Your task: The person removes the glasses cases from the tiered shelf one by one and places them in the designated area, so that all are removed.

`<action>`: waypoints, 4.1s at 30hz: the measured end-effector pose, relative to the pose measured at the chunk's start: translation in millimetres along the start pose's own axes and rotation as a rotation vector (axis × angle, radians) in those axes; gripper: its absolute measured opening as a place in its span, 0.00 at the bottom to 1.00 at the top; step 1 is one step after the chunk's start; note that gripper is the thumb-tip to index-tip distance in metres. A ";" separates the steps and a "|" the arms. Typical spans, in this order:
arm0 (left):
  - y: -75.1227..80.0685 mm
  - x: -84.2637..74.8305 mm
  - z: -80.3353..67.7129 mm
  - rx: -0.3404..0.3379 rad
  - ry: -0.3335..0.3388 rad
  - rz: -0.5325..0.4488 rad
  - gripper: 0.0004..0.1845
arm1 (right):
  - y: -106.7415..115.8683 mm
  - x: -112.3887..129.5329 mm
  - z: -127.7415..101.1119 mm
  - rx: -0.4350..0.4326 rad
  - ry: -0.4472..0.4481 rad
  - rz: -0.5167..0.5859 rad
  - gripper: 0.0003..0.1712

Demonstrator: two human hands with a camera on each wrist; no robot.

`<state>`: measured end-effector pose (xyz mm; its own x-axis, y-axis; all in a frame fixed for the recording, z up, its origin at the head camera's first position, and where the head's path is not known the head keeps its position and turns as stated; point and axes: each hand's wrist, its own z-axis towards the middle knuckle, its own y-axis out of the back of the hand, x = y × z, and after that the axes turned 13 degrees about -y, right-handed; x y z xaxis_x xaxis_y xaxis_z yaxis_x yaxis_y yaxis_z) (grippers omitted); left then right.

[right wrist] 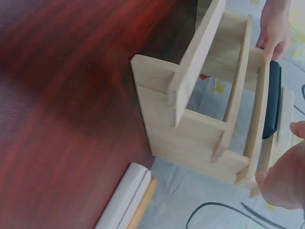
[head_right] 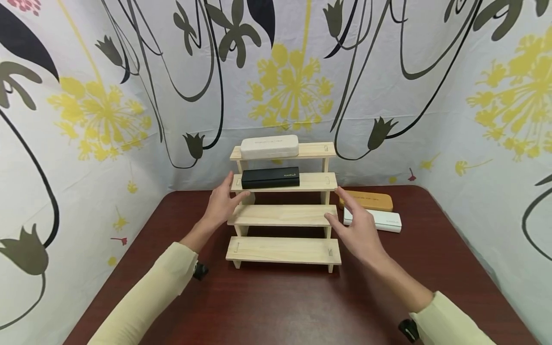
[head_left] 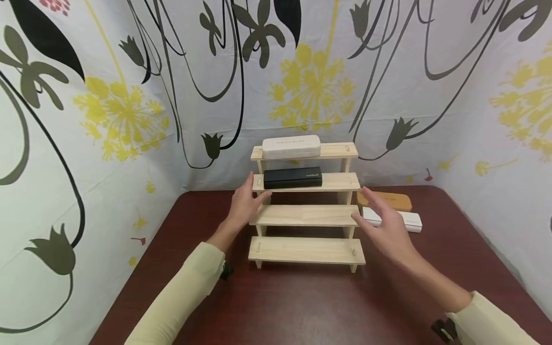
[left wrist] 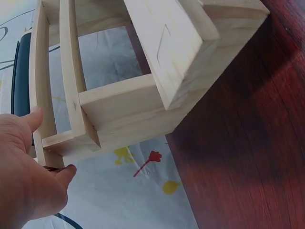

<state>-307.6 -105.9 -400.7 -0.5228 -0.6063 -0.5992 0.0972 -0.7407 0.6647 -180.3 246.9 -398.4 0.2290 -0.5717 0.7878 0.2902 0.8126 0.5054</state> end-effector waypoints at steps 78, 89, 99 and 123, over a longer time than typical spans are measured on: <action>-1.9 -1.8 -0.1 -0.014 0.016 0.025 0.50 | -60.2 37.3 118.7 0.349 -0.151 0.036 0.42; -1.4 -1.7 -0.9 -0.017 0.017 0.016 0.50 | -61.0 37.1 115.0 0.351 -0.213 0.091 0.43; -1.6 -0.4 -0.6 -0.018 0.023 0.015 0.50 | -60.5 37.7 112.5 0.363 -0.207 0.146 0.42; -1.9 0.7 0.7 -0.014 0.024 0.031 0.50 | -58.3 44.2 108.0 0.381 -0.166 0.082 0.39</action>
<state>-308.7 -104.7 -402.1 -0.4989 -0.6357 -0.5890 0.1251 -0.7253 0.6769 -287.5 186.4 -355.0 0.0751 -0.5024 0.8614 -0.0943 0.8563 0.5077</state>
